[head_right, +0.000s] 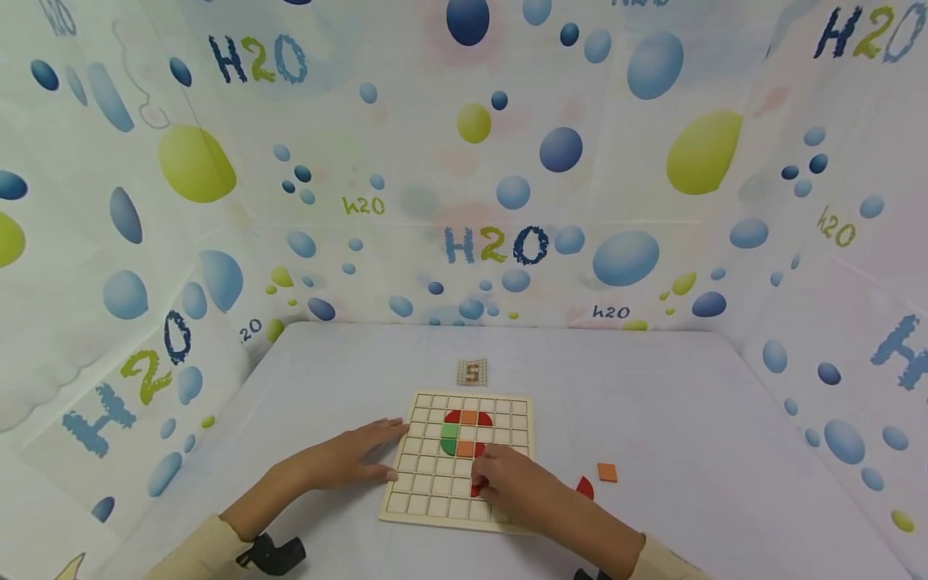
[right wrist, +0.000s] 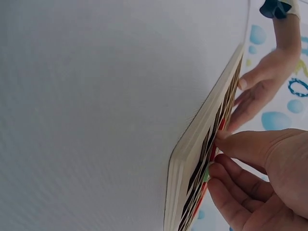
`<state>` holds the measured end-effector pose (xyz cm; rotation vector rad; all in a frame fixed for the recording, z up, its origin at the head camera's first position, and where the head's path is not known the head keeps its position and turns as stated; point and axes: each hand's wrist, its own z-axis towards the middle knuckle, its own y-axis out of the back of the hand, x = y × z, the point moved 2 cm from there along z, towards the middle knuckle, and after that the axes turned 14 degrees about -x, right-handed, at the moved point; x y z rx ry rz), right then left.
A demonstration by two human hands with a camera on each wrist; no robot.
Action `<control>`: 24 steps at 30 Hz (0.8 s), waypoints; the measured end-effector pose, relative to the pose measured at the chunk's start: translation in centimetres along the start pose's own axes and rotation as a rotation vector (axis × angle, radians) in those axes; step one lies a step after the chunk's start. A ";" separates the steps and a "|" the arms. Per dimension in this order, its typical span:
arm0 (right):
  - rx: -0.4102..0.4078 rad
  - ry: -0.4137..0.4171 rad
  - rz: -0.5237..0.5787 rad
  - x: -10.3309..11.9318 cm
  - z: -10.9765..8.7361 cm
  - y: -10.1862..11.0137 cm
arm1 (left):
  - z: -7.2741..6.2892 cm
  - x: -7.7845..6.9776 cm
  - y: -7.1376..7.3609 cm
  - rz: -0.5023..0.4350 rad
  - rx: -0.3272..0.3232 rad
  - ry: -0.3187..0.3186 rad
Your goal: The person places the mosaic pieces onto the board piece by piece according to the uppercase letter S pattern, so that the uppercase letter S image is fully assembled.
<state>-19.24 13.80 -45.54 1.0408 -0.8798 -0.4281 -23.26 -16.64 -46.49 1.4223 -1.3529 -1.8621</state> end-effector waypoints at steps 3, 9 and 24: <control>-0.002 0.011 -0.016 0.0 -0.1 0.0 | 0.1 0.1 -0.1 -0.001 0.001 -0.001; -0.008 0.009 -0.027 0.1 0.0 0.1 | 0.1 0.1 -0.1 0.007 0.001 0.005; -0.124 -0.143 0.069 -4.4 -2.0 4.2 | 0.0 0.0 0.0 -0.010 -0.003 0.003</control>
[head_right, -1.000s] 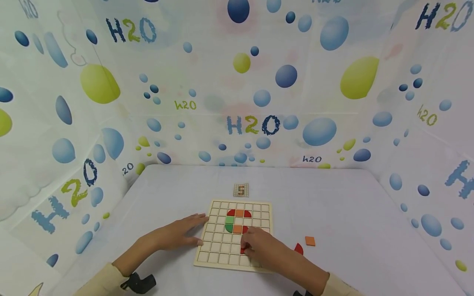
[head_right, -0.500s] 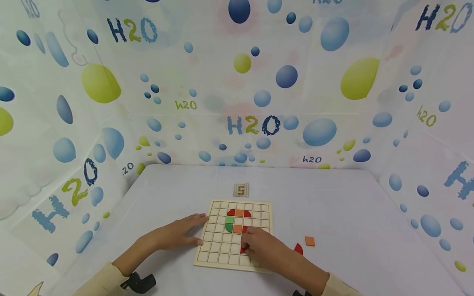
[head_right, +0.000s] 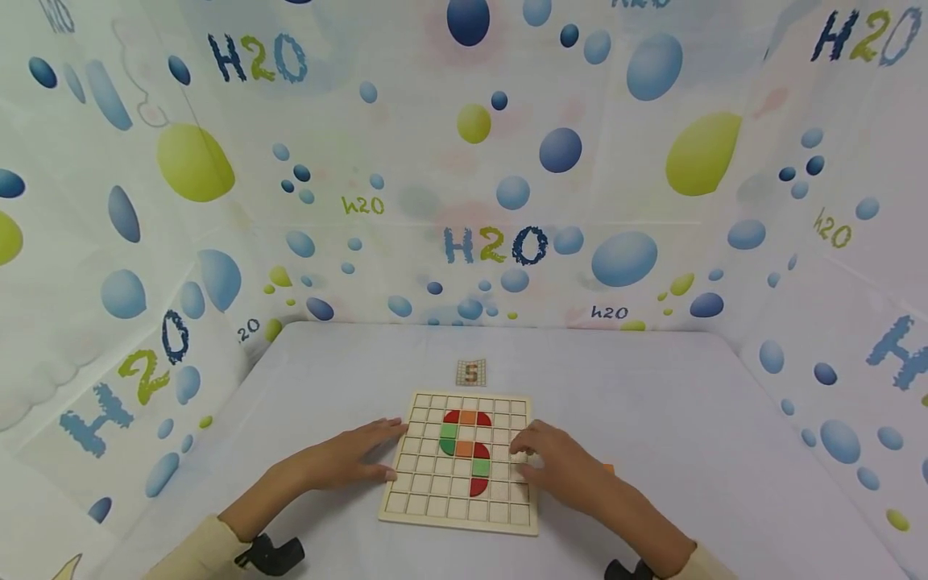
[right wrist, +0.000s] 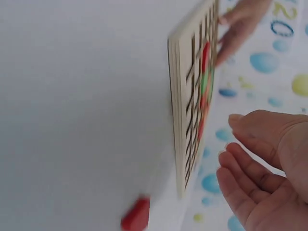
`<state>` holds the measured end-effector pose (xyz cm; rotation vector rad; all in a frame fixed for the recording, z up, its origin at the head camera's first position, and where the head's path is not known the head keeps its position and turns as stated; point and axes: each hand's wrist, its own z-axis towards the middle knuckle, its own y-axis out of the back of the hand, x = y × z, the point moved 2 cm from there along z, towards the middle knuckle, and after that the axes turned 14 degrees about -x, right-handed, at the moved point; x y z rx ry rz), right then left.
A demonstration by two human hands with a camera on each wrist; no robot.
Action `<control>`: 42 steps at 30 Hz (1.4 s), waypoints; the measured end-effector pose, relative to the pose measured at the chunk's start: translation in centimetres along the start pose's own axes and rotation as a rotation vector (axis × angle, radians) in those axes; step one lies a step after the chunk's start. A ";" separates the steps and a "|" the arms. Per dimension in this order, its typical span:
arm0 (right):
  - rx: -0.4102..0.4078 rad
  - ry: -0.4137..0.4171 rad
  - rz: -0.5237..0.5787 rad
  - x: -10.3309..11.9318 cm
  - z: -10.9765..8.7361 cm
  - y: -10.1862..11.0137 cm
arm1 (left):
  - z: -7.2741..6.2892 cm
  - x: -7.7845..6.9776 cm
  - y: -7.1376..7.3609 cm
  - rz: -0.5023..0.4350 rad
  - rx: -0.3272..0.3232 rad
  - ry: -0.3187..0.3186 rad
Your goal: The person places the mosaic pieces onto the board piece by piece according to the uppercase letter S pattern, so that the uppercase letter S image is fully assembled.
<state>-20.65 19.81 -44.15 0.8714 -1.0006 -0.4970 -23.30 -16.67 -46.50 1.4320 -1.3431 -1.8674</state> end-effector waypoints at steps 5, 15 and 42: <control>-0.093 -0.130 0.029 -3.3 -1.1 3.1 | 0.0 -0.1 -0.1 -0.006 0.003 -0.003; -0.080 -0.345 0.172 -8.9 -4.6 5.5 | -0.1 -0.1 0.1 0.003 0.003 0.001; -0.038 -0.137 0.102 -10.0 -6.2 4.4 | 0.0 0.3 -0.2 -0.006 -0.001 0.006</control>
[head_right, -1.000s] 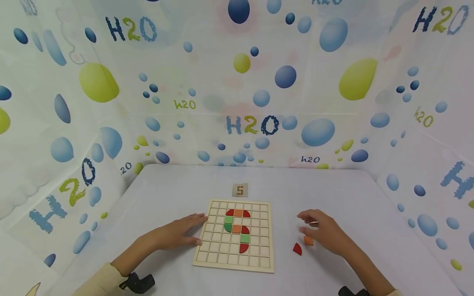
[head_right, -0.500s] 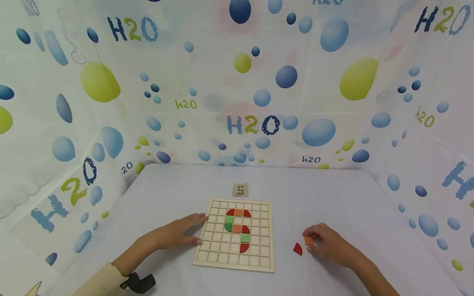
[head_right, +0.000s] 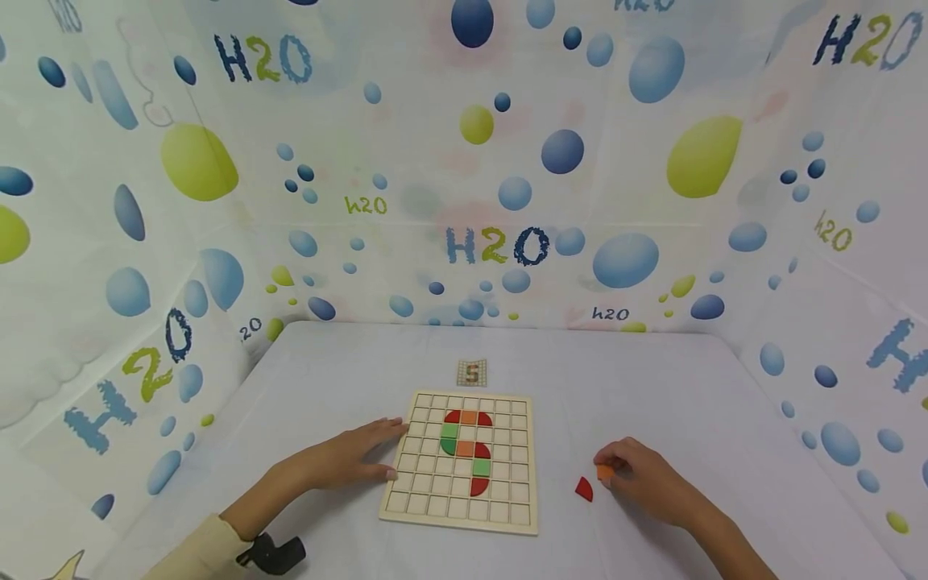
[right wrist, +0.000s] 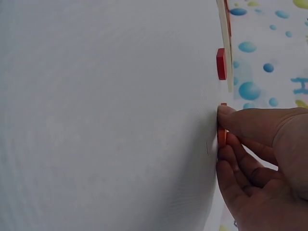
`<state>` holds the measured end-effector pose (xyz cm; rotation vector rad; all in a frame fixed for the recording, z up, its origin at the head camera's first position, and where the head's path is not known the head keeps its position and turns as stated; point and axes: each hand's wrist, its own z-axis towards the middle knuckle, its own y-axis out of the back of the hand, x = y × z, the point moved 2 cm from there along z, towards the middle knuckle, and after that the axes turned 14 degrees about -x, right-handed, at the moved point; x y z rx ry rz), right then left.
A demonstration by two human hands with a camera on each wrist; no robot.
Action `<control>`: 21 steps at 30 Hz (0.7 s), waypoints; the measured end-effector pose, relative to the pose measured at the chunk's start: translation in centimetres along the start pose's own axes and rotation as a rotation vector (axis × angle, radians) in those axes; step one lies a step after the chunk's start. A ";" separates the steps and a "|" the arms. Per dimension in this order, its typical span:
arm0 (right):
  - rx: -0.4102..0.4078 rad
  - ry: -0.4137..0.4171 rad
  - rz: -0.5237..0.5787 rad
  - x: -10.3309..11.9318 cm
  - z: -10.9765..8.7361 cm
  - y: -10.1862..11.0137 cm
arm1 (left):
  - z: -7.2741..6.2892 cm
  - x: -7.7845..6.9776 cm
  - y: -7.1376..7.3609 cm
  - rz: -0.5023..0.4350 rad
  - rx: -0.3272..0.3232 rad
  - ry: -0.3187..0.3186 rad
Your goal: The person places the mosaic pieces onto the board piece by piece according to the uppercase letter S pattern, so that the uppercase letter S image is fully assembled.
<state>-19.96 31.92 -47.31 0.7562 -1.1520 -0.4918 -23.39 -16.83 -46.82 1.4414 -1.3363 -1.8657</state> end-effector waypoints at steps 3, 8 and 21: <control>0.008 -0.013 0.001 0.1 0.1 0.0 | 0.0 -0.1 0.1 0.002 0.002 -0.009; 0.011 -0.031 -0.040 0.3 0.7 -0.3 | -0.1 -0.2 0.2 0.000 0.004 -0.025; 0.010 -0.113 -0.051 4.5 3.7 -3.0 | -0.2 -0.4 0.3 -0.001 -0.001 -0.018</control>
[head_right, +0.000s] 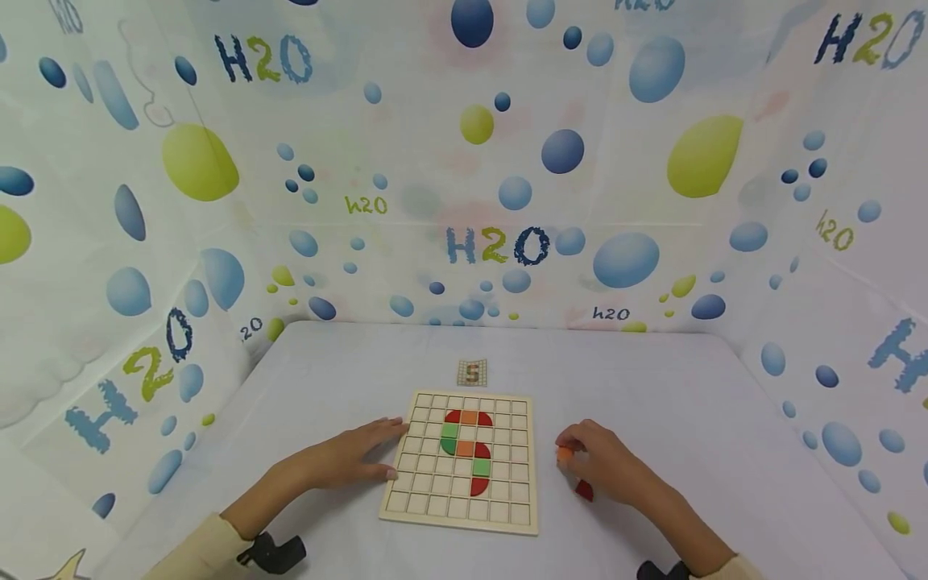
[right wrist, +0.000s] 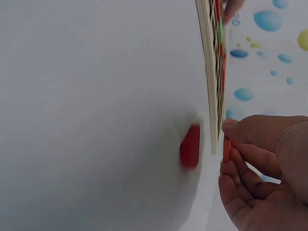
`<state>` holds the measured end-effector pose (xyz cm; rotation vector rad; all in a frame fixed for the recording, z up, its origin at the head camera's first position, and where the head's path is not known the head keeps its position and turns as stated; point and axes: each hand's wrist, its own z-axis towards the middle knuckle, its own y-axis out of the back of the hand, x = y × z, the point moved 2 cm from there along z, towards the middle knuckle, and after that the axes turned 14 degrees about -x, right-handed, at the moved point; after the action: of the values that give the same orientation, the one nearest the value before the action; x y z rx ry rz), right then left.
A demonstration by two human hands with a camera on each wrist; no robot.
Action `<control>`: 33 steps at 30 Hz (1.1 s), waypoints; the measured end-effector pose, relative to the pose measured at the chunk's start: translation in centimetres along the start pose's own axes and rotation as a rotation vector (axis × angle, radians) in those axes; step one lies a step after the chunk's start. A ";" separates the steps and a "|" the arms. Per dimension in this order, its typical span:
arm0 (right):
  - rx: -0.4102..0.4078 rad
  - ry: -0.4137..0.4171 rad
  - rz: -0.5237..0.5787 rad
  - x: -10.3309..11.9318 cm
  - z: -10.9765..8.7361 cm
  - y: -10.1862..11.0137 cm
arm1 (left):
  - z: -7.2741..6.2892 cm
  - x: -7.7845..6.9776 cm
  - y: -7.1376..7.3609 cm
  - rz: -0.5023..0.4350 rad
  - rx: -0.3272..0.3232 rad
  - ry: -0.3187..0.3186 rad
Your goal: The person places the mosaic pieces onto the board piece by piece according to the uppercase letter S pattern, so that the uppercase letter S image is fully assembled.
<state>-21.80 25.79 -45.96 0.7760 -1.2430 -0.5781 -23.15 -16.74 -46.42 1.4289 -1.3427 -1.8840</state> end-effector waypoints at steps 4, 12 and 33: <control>0.022 0.046 0.011 1.8 0.7 -1.2 | 0.0 0.0 0.0 -0.006 0.004 0.005; 0.049 0.131 0.037 5.3 1.7 -4.0 | 0.2 0.2 -0.2 0.006 0.009 0.020; 0.207 0.320 0.131 10.7 2.2 -8.7 | 0.3 0.6 -0.4 -0.001 0.004 -0.001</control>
<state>-21.20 11.81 -45.99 0.9129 -1.0559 -0.2092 -23.62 -16.90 -47.07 1.4310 -1.3471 -1.8839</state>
